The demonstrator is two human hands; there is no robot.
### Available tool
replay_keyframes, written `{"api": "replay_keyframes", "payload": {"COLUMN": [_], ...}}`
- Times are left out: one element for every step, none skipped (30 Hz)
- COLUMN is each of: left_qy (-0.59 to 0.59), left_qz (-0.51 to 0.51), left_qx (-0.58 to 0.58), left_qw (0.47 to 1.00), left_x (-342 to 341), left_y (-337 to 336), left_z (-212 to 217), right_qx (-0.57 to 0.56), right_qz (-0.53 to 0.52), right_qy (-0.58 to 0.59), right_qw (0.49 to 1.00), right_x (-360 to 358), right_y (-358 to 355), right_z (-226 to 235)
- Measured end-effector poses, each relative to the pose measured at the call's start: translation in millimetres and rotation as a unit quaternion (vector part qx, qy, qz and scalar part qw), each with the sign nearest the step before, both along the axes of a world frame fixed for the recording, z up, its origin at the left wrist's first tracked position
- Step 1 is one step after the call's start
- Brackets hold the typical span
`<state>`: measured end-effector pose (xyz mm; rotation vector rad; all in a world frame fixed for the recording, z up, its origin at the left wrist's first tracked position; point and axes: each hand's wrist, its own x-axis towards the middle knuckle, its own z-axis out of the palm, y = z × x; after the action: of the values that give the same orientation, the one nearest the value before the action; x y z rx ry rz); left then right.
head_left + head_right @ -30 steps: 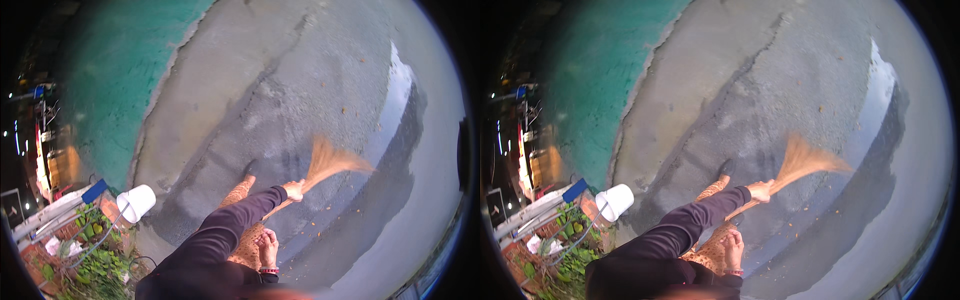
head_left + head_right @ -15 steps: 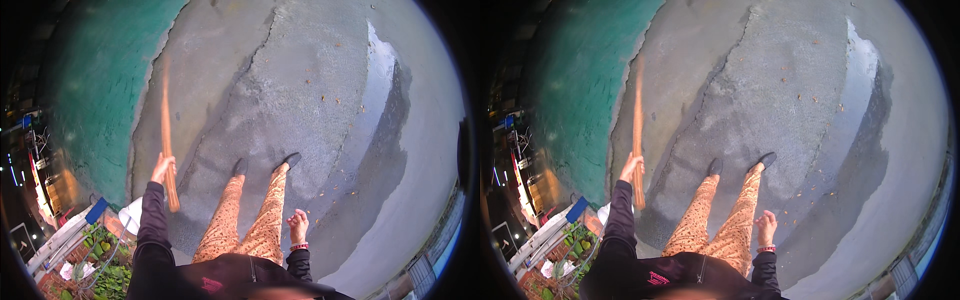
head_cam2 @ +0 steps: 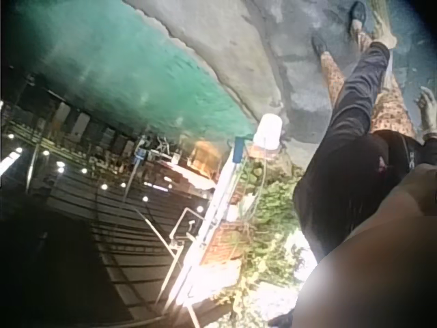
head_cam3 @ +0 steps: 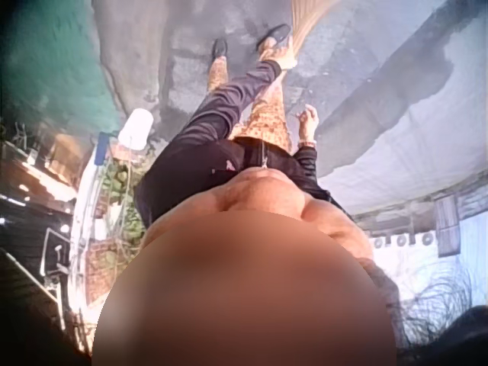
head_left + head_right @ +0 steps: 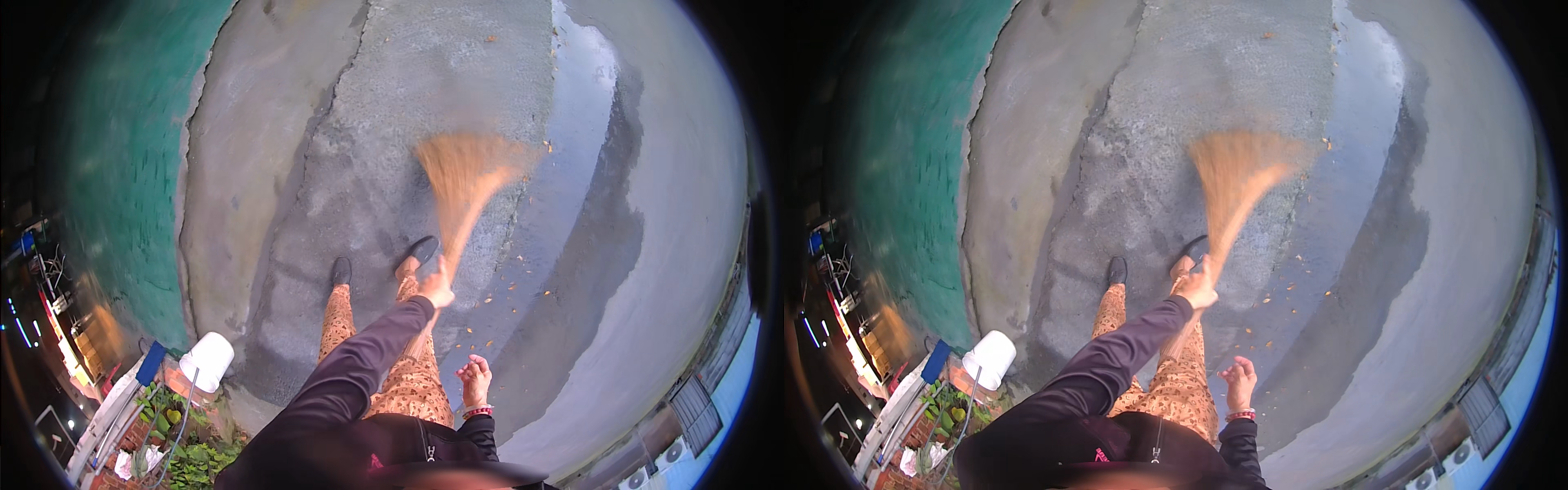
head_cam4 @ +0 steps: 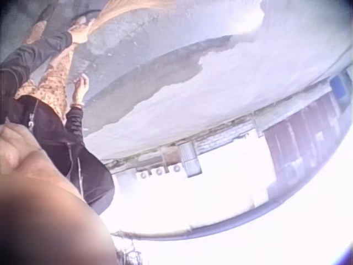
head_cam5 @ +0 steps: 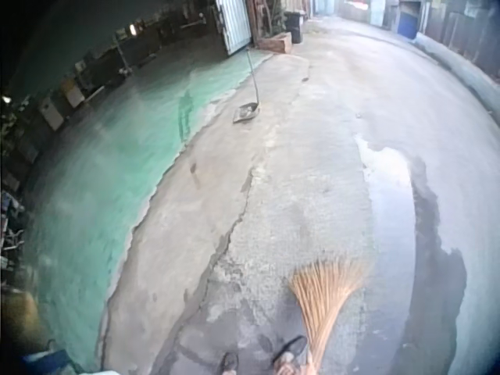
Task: The person sweeps a concrete outdoor area with a traditional broom, gathering leaves and debris into a pile. They move around the space, sweeping different sections and occasionally adjusting their position.
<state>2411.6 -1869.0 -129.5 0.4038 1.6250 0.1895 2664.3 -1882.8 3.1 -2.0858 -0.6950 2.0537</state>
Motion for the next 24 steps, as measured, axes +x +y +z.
{"api": "replay_keyframes", "payload": {"left_qy": [-0.014, -0.035, -0.088, -0.196, -0.246, -0.326, -0.382, -0.371, -0.310, -0.244, -0.250, -0.245, -0.136, -0.081, -0.085, -0.037, 0.007, 0.032, 0.035, -0.026, -0.055, -0.063, -0.011, -0.001], "left_qz": [-0.055, -0.064, -0.104, -0.071, -0.030, 0.018, 0.050, 0.063, 0.029, 0.004, 0.082, 0.133, 0.135, 0.181, 0.265, 0.319, 0.378, 0.420, 0.501, 0.547, 0.629, 0.690, 0.668, 0.690], "left_qx": [0.020, 0.075, 0.084, 0.095, 0.116, 0.104, 0.090, 0.089, 0.113, 0.176, 0.149, 0.099, 0.118, 0.097, 0.003, -0.025, -0.031, -0.024, 0.057, 0.028, 0.039, 0.046, 0.040, 0.031], "left_qw": [0.998, 0.994, 0.987, 0.973, 0.962, 0.939, 0.918, 0.922, 0.944, 0.954, 0.953, 0.955, 0.974, 0.975, 0.960, 0.947, 0.925, 0.907, 0.863, 0.836, 0.775, 0.720, 0.743, 0.724], "left_x": [19.0, 27.7, 29.2, 38.3, 38.0, 35.1, 29.6, 14.8, -5.5, -32.6, -60.9, -92.1, -118.5, -144.1, -167.6, -187.4, -208.2, -234.3, -257.5, -295.8, -329.5, -358.9, -380.2, -391.4], "left_y": [28.8, 54.0, 81.8, 90.9, 99.3, 99.9, 92.1, 79.6, 65.5, 49.7, 30.4, 11.0, -8.8, -31.1, -52.1, -70.1, -86.0, -95.1, -98.9, -93.7, -80.8, -63.4, -39.2, -7.3], "left_z": [10.2, 16.8, 20.0, 32.9, 44.1, 59.3, 79.6, 99.4, 120.3, 138.9, 158.0, 175.3, 189.0, 200.8, 206.6, 207.2, 202.0, 188.8, 170.2, 149.8, 126.3, 103.8, 82.6, 60.3], "right_qx": [-0.007, -0.008, -0.012, -0.023, -0.006, -0.006, 0.007, 0.014, 0.008, 0.004, -0.007, -0.017, -0.036, -0.046, -0.055, -0.068, -0.071, -0.094, -0.106, -0.115, -0.121, -0.139, -0.152, -0.119], "right_qz": [-0.004, -0.012, -0.022, -0.036, -0.036, -0.039, -0.049, -0.064, -0.095, -0.117, -0.140, -0.142, -0.150, -0.148, -0.144, -0.140, -0.141, -0.144, -0.155, -0.175, -0.182, -0.193, -0.211, -0.209], "right_qy": [-0.004, -0.010, -0.017, -0.025, -0.005, -0.001, 0.027, 0.034, 0.021, 0.007, 0.001, 0.015, 0.015, 0.033, 0.028, 0.025, -0.004, 0.013, 0.006, -0.016, -0.010, -0.017, -0.016, -0.044], "right_qw": [1.000, 1.000, 1.000, 0.999, 0.999, 0.999, 0.998, 0.997, 0.995, 0.993, 0.990, 0.990, 0.988, 0.987, 0.988, 0.988, 0.987, 0.985, 0.982, 0.978, 0.976, 0.971, 0.965, 0.970], "right_x": [10.1, 18.6, 26.6, 32.3, 38.1, 41.6, 44.8, 47.0, 48.3, 50.9, 50.8, 53.3, 53.6, 54.8, 55.2, 55.3, 55.7, 54.9, 54.9, 54.0, 52.3, 50.7, 48.6, 45.4], "right_y": [7.5, 14.3, 20.7, 26.9, 31.3, 36.5, 39.3, 42.5, 42.7, 42.0, 39.3, 35.0, 29.1, 22.0, 14.0, 5.5, -3.2, -11.2, -17.7, -22.6, -26.0, -27.3, -27.0, -24.6], "right_z": [0.0, -0.5, 0.8, -0.3, 0.2, -1.9, -3.6, -7.9, -12.9, -18.6, -25.9, -31.3, -37.8, -42.1, -46.8, -49.3, -52.2, -54.1, -55.8, -58.1, -59.6, -61.7, -63.3, -64.7]}}
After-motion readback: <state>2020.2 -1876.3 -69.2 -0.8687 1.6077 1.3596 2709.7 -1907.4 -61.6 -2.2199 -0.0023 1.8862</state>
